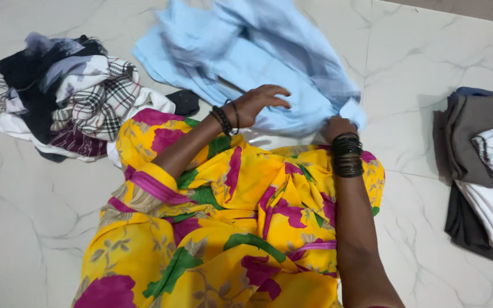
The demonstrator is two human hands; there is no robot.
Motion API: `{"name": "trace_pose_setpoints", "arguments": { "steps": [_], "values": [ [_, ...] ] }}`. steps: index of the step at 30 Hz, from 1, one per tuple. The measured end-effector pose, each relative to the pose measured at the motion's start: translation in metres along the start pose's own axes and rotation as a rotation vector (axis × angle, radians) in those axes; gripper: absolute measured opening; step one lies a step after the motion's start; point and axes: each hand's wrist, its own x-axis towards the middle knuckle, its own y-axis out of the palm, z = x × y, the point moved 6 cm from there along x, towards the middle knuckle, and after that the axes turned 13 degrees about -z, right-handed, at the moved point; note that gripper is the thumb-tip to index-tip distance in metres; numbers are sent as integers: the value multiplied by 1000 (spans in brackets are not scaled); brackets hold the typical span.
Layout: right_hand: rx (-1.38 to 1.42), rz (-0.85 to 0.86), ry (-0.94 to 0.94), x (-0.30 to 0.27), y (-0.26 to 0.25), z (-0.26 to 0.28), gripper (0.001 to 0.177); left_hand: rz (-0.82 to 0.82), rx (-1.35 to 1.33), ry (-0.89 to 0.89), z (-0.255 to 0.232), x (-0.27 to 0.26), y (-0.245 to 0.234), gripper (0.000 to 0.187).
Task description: The person folds several items of clothing on the floor, including dark blue shorts, gray trousers, white shorts, and a light blue shirt. Each item is smoothed, folded into a compact rectangle, and placed into a growing stack on the right.
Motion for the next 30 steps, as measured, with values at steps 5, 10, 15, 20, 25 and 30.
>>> {"name": "trace_pose_setpoints", "arguments": {
  "steps": [5, 10, 15, 20, 25, 30],
  "values": [
    [78, -161, 303, 1, -32, -37, 31, 10, 196, -128, 63, -57, 3, 73],
    [252, -187, 78, -2, -23, -4, 33, -46, 157, -222, 103, -94, 16, 49],
    [32, 103, -219, -12, 18, 65, 76, 38, 247, -268, 104, -105, 41, 45],
    [269, 132, -575, -38, 23, 130, 41, 209, 388, -390, 106, -106, 48, 54],
    [839, -132, -514, -26, -6, 115, 27, 256, 416, -391, 103, -108, 48, 67],
    [143, -539, -6, 35, -28, 21, 69, 289, 423, -429, 94, -103, 47, 67]
  ]
}}
